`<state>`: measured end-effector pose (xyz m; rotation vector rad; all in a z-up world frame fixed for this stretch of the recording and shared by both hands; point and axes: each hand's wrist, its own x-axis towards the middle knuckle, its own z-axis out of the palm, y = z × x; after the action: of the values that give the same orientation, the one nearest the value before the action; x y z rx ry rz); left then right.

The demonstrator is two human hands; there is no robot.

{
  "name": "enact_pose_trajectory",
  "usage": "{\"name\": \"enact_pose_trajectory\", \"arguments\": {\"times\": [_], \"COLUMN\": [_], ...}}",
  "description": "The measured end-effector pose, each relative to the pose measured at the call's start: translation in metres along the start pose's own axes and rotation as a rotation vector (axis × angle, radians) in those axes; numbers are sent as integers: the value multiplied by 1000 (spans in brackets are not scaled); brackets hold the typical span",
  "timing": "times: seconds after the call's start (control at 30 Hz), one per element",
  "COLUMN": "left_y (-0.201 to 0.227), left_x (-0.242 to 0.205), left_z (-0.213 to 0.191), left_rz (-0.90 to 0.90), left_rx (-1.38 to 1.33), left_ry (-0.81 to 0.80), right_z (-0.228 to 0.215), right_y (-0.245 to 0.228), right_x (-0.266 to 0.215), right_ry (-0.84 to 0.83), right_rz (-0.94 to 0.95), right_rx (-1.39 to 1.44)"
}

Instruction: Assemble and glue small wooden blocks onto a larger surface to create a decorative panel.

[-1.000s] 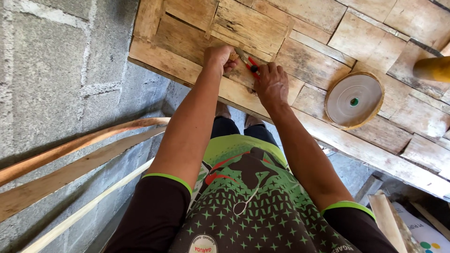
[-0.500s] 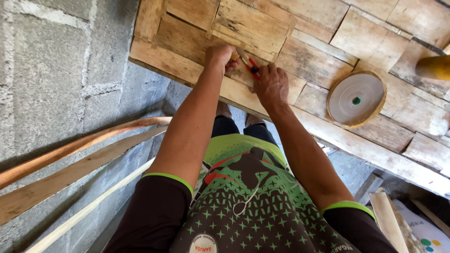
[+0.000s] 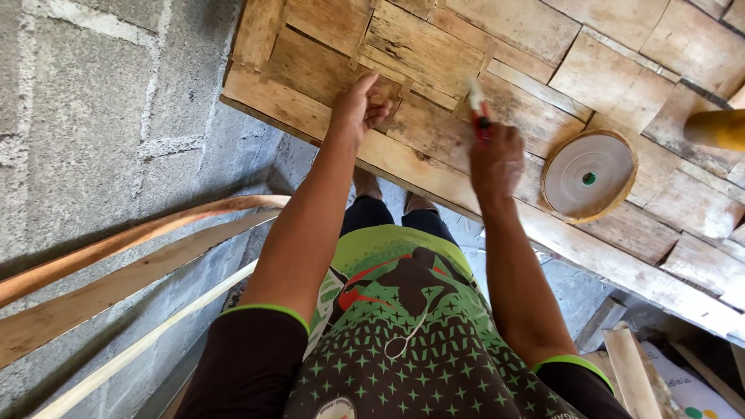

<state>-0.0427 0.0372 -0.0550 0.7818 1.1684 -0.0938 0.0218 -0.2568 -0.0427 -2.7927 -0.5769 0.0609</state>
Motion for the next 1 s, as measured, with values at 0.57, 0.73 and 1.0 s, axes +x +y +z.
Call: {"name": "enact_pose_trajectory", "arguments": {"times": [0.57, 0.73, 1.0], "left_y": [-70, -80, -85], "left_x": [-21, -7, 16], "left_z": [-47, -47, -59], "left_rz": [811, 816, 797], "left_rx": [207, 167, 90], "left_ry": [-46, -48, -141], "right_z": [-21, -4, -12], "right_y": [-126, -132, -128], "right_x": [24, 26, 12], "right_ry": [-246, -306, -213], "right_rz": [-412, -438, -522], "right_rx": [53, 44, -36]}}
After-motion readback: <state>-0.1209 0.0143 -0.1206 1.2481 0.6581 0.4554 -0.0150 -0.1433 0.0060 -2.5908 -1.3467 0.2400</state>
